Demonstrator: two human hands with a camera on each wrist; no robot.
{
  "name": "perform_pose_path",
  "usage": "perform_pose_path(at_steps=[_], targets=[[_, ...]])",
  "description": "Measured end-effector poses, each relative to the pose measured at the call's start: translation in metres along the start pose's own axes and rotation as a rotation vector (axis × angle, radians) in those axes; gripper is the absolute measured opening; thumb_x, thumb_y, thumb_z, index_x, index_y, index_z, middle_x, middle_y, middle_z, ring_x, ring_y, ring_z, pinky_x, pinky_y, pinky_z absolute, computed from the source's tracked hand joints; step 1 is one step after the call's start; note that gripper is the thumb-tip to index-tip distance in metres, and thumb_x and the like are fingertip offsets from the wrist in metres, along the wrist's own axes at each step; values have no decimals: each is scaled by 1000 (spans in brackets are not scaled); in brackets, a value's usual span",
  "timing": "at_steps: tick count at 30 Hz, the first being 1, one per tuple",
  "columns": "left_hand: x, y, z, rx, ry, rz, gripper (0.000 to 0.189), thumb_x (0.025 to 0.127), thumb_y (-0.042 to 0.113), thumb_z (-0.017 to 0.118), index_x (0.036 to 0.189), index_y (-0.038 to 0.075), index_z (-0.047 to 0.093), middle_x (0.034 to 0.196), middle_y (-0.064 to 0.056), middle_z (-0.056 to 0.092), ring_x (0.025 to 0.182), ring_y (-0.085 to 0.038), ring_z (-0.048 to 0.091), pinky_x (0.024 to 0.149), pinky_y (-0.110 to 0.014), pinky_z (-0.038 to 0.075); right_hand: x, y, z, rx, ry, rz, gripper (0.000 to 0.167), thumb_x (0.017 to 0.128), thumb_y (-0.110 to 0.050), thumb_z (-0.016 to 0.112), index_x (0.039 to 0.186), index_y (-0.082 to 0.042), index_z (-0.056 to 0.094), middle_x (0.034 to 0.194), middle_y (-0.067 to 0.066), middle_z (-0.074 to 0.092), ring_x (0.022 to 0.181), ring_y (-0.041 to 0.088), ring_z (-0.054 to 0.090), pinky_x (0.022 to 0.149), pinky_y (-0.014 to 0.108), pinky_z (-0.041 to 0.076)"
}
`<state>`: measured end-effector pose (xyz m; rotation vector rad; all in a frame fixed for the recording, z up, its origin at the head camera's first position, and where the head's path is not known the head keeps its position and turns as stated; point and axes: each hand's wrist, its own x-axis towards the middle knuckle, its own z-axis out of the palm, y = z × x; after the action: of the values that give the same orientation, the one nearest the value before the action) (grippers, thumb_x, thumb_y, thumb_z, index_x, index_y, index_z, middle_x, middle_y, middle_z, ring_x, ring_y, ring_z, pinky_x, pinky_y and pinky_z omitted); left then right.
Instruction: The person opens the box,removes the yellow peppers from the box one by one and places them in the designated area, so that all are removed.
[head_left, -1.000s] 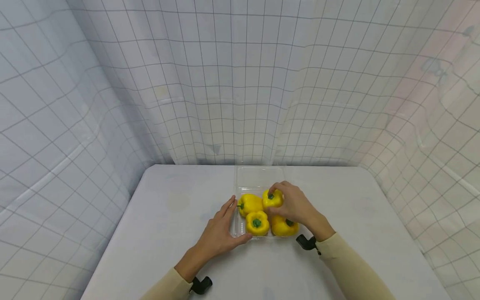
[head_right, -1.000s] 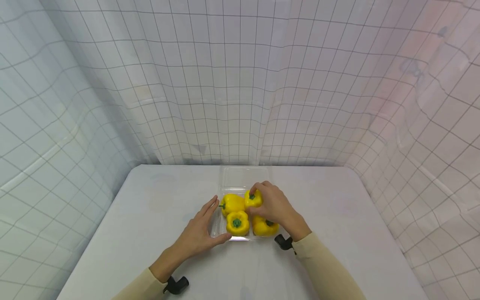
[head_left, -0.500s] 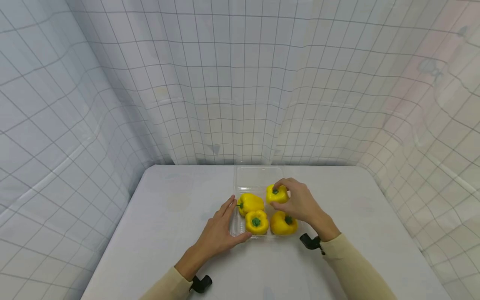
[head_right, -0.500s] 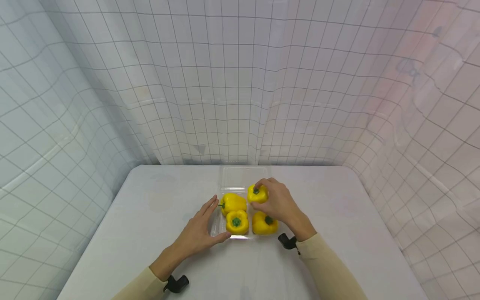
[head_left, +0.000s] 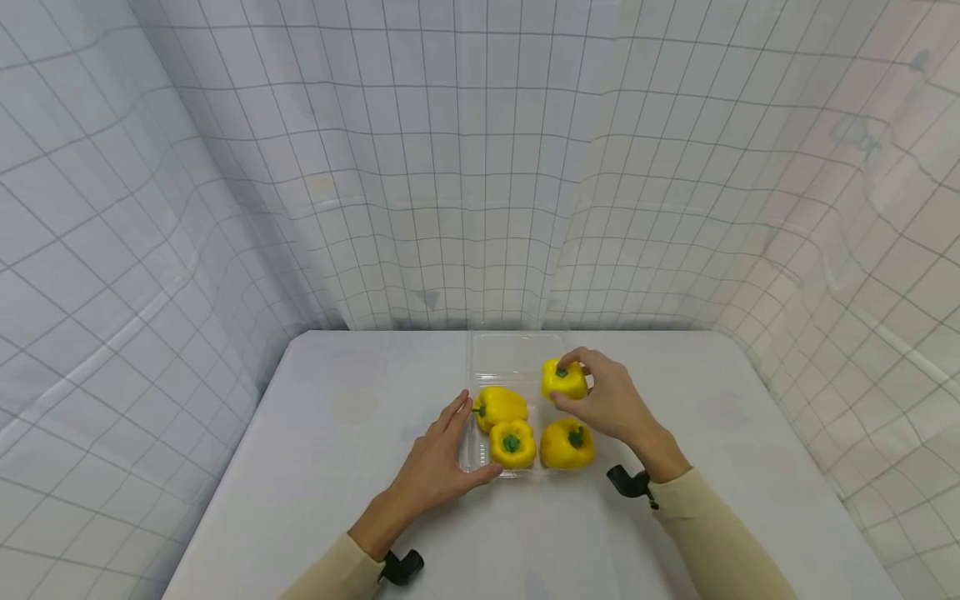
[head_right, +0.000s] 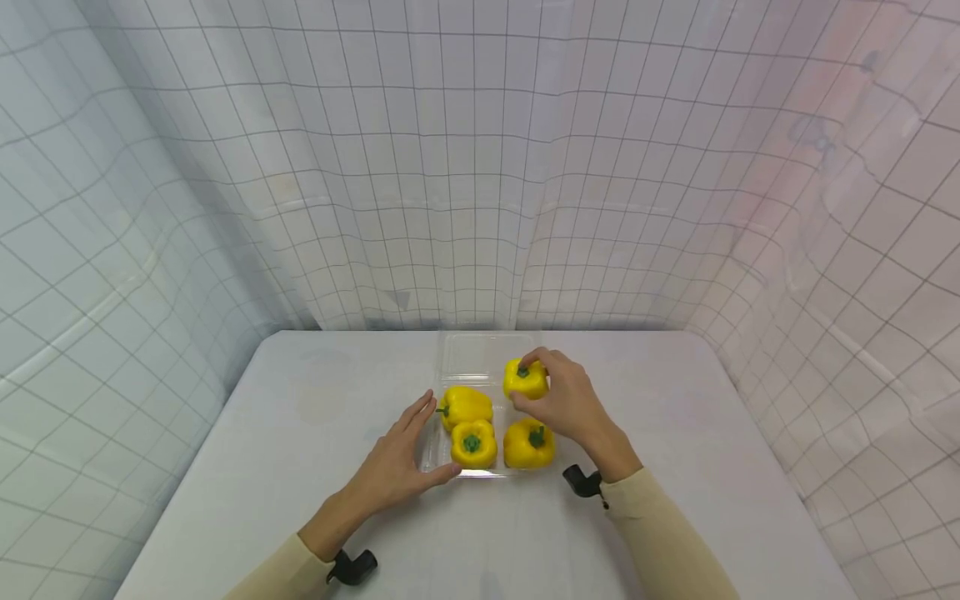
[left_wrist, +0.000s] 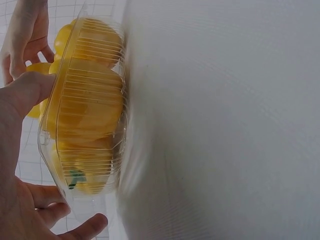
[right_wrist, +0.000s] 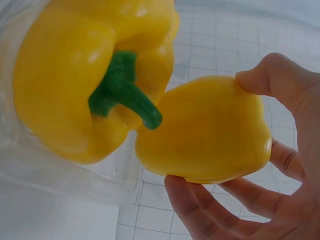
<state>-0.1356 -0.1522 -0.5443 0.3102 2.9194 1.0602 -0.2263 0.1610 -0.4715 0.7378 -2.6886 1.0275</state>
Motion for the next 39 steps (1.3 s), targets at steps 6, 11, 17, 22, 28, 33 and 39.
perform_pose_path(at_steps=[6,11,17,22,28,33,39], targets=[[0,-2,0,6,-5,2,119,94,74,85,184,12,37,196,-3,27,168,-46,50,121,-87,47,1,3,-2,9,21,-7,45,95,-19,96,131,-6,73,133,16,83,122,44,79,102,64,69],[0,-2,0,-5,-9,2,119,94,74,85,184,12,37,196,-3,27,168,-47,50,122,-89,45,0,6,-6,15,32,11,45,97,-19,95,133,-6,72,135,17,82,126,48,78,101,66,69],[0,0,1,-12,-17,0,120,93,74,85,184,12,37,196,-3,27,167,-47,51,123,-88,45,0,11,-11,15,49,40,48,97,-19,94,135,-6,70,140,19,81,126,50,78,97,63,71],[-1,1,0,-13,-12,-1,119,93,74,85,183,11,38,196,-3,28,166,-48,52,123,-88,45,0,14,-14,30,60,66,48,99,-17,93,139,-5,69,144,21,79,129,51,77,93,58,73],[0,0,0,-14,-9,-1,119,93,73,85,183,12,38,196,-3,28,166,-47,53,123,-87,46,-2,20,-16,61,71,88,49,100,-16,91,141,-4,67,147,23,77,133,54,75,94,59,73],[-1,-1,0,-19,-7,0,119,93,74,85,183,13,38,196,-3,28,166,-47,53,122,-89,45,-4,26,-16,54,86,107,49,101,-15,90,142,-5,66,149,24,77,134,54,75,95,60,72],[-1,-1,0,-16,-5,-3,118,93,74,85,183,13,38,196,-2,28,166,-47,53,122,-89,45,-7,30,-19,51,99,134,50,103,-16,89,145,-3,65,151,25,75,137,56,73,98,63,71]])
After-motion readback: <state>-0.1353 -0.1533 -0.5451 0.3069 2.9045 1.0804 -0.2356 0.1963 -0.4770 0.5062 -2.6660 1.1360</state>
